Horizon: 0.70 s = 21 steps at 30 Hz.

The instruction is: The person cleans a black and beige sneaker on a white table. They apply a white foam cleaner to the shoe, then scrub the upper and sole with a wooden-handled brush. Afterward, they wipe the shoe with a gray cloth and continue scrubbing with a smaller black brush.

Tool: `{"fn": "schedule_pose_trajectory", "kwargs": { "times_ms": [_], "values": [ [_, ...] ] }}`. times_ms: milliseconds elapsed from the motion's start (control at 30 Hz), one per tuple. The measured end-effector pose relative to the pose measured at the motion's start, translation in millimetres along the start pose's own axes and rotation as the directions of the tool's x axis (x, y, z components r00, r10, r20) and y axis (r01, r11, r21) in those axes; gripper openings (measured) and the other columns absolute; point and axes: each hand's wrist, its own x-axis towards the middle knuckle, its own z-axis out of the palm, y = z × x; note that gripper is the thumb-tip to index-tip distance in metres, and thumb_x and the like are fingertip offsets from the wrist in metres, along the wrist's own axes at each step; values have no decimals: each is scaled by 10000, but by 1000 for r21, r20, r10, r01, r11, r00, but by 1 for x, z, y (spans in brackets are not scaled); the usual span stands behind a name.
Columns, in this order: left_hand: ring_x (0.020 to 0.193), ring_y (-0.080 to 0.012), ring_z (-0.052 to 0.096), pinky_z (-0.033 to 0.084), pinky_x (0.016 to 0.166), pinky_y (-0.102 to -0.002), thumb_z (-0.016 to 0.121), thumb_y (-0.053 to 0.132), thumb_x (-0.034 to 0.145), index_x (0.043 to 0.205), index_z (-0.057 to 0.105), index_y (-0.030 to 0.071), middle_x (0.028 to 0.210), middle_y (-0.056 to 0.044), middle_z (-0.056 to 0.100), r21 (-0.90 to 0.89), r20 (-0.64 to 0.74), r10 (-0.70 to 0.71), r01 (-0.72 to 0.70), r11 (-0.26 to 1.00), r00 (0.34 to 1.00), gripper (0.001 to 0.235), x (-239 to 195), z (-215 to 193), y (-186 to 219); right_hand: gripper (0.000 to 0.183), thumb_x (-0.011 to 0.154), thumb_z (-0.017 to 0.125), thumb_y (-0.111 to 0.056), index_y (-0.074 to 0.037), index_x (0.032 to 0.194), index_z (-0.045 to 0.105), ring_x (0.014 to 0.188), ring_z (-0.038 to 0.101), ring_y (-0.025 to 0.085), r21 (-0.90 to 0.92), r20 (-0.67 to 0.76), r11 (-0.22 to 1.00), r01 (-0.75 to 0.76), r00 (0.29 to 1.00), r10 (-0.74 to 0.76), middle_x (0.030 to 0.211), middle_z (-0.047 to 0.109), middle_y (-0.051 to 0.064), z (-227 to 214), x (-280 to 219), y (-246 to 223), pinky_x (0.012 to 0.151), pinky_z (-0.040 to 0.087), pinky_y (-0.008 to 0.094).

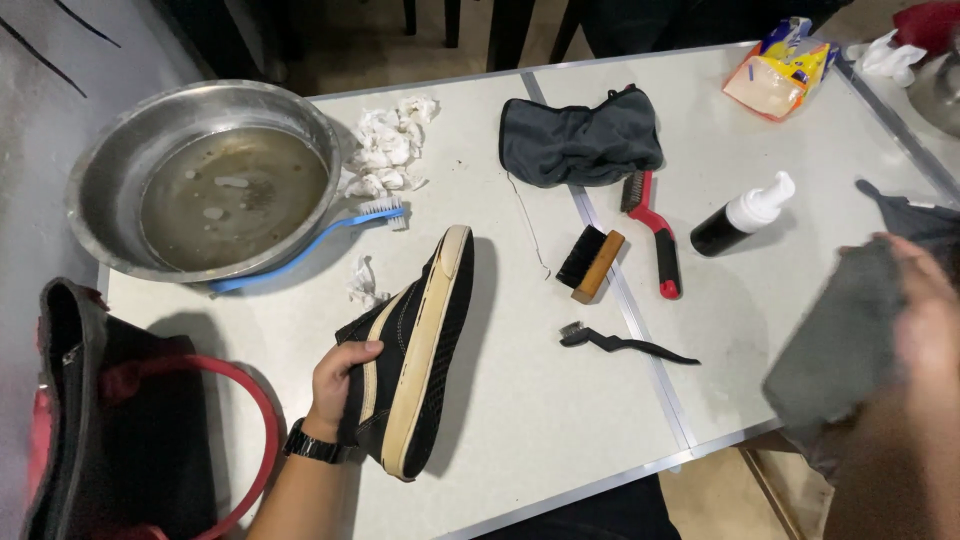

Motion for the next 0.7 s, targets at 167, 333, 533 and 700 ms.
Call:
{"fn": "schedule_pose_trajectory", "kwargs": {
  "times_ms": [167,333,533,700],
  "values": [
    [731,-360,730,615,623,-396,630,109,880,828,710,-99,832,-281,747,30,-106,-55,58,998,993,229,-7,12,8,392,1043,659,-129,-65,1426,602,1231,518,408,-415,509,806,422,842,-179,1389,462,226,-11,-15,9,1043,375,534],
    [794,-360,740,642,677,-425,620,71,888,907,721,-91,892,-287,747,117,-3,104,-103,988,995,192,-7,2,4,452,924,679,-158,-76,1366,626,1291,547,312,-272,817,832,484,573,-66,1432,556,147,5,-84,-21,1091,438,499],
    [764,-376,736,630,627,-405,608,107,893,878,705,-136,863,-310,745,25,-75,-65,67,997,995,263,-2,-4,3,374,849,763,-341,-224,1203,748,1172,607,165,-115,969,720,685,236,-70,1186,669,-54,18,-105,34,1062,438,403],
    [727,-366,740,622,585,-383,599,115,902,850,714,-136,842,-308,750,30,15,-89,89,996,996,280,-1,-10,0,237,889,724,-303,-213,1098,789,1027,663,157,-119,969,713,691,238,-69,1058,712,-65,19,-108,38,1003,479,379]
  ]
}}
